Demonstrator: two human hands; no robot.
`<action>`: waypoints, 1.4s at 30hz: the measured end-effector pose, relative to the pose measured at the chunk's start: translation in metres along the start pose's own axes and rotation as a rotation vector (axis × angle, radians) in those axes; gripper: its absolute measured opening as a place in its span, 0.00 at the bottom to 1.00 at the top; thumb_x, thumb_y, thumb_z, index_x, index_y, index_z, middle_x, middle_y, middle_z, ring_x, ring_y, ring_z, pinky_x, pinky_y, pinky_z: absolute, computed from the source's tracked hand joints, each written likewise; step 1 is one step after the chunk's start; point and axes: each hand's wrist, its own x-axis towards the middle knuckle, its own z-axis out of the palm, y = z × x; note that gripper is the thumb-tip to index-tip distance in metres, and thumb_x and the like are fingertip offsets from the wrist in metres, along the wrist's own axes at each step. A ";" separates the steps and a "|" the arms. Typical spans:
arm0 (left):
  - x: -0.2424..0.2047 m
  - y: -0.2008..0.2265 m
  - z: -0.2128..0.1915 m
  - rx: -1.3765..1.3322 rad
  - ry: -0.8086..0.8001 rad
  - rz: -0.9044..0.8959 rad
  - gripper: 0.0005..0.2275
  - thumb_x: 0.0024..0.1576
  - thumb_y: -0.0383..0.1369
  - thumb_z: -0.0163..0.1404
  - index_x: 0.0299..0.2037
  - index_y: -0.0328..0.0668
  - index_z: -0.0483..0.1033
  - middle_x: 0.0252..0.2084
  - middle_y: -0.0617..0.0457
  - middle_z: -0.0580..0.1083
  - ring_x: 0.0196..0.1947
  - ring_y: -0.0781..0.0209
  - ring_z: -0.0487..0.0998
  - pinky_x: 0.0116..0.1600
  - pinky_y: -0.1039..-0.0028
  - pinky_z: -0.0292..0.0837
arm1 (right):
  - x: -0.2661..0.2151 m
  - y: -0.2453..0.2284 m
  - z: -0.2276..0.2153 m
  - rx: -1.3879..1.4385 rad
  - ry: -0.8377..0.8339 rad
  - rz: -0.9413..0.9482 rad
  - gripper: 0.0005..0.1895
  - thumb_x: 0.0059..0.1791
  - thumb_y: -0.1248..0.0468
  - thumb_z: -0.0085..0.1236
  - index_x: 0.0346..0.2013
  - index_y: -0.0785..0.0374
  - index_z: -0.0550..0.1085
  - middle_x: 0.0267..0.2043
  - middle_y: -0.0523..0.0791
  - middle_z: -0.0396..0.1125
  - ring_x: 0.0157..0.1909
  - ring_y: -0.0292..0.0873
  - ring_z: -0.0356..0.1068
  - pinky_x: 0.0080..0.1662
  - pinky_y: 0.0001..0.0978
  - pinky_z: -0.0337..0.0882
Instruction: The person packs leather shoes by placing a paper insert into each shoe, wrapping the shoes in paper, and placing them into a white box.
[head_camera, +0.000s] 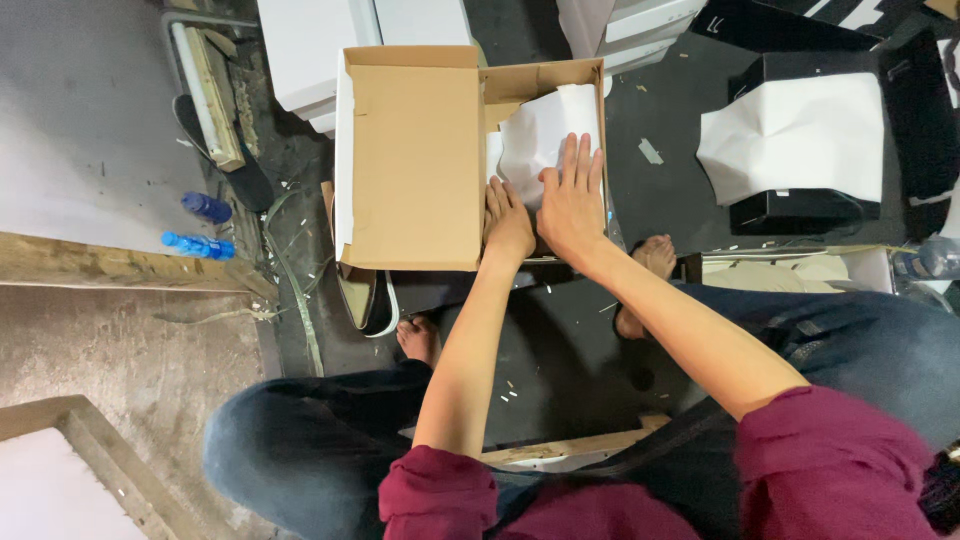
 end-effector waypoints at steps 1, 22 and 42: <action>-0.001 -0.001 -0.004 -0.054 -0.027 0.021 0.38 0.55 0.21 0.49 0.75 0.21 0.41 0.80 0.27 0.38 0.81 0.34 0.36 0.79 0.57 0.49 | -0.001 -0.002 0.000 -0.019 0.019 0.015 0.23 0.43 0.62 0.65 0.50 0.59 0.67 0.79 0.66 0.44 0.82 0.66 0.34 0.75 0.67 0.34; -0.003 -0.002 -0.001 0.020 -0.020 0.007 0.33 0.61 0.19 0.40 0.76 0.25 0.37 0.81 0.28 0.37 0.82 0.37 0.32 0.78 0.62 0.47 | 0.011 -0.023 0.027 -0.062 0.056 0.129 0.15 0.63 0.55 0.38 0.48 0.64 0.66 0.78 0.70 0.43 0.79 0.77 0.31 0.68 0.79 0.38; -0.193 -0.151 -0.005 -2.373 1.050 -1.056 0.25 0.55 0.58 0.62 0.48 0.50 0.70 0.32 0.59 0.65 0.24 0.64 0.65 0.26 0.79 0.68 | 0.010 -0.020 -0.001 -0.003 -0.156 0.153 0.10 0.59 0.59 0.46 0.55 0.52 0.68 0.80 0.69 0.37 0.79 0.78 0.24 0.69 0.77 0.37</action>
